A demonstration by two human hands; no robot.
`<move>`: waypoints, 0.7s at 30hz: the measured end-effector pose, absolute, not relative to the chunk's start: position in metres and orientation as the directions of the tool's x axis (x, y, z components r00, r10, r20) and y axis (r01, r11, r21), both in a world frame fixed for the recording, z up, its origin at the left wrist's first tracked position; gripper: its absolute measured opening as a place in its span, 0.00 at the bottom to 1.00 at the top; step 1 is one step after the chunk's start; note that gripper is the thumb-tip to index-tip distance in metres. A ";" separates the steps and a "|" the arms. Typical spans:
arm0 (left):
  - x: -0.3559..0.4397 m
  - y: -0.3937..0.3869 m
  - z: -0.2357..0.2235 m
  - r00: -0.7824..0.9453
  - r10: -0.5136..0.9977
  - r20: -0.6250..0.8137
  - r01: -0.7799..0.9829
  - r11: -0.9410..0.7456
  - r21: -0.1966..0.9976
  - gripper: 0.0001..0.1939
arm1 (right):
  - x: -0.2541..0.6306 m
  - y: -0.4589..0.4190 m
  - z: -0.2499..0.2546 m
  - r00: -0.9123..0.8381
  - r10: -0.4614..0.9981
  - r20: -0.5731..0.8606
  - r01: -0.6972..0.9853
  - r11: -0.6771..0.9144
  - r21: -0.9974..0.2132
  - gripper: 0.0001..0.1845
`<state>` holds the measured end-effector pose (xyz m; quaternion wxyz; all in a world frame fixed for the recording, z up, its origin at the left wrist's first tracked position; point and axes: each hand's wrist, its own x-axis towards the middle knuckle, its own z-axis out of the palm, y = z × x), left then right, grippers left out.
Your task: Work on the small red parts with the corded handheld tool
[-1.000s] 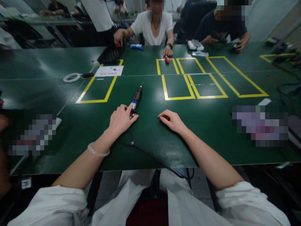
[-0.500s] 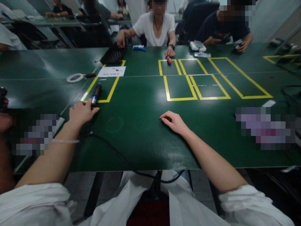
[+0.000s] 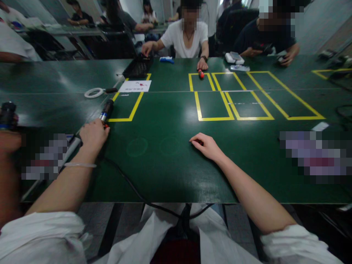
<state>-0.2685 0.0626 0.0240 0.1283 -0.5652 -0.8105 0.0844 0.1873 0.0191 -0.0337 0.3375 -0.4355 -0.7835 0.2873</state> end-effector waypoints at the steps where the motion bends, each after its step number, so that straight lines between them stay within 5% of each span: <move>1: -0.268 0.063 0.024 -0.313 0.944 0.099 0.899 0.329 -0.290 0.29 | 0.187 0.019 -0.034 -0.393 0.877 0.276 0.491 0.454 -0.743 0.08; 8: -0.273 0.068 0.020 -0.368 0.919 0.145 0.867 0.395 -0.305 0.24 | 0.187 0.019 -0.033 -0.397 0.877 0.269 0.495 0.452 -0.742 0.08; 13: -0.254 0.067 0.031 -0.408 0.888 0.214 0.877 0.446 -0.180 0.22 | 0.186 0.019 -0.032 -0.400 0.878 0.263 0.496 0.448 -0.743 0.08; 18: -0.194 0.065 0.037 -0.188 0.953 0.237 0.960 0.127 0.251 0.19 | 0.185 0.019 -0.032 -0.397 0.879 0.262 0.486 0.444 -0.753 0.08; 21: -0.140 0.059 0.030 0.117 0.987 0.106 0.770 -0.157 0.618 0.19 | 0.186 0.018 -0.032 -0.392 0.879 0.270 0.470 0.444 -0.763 0.08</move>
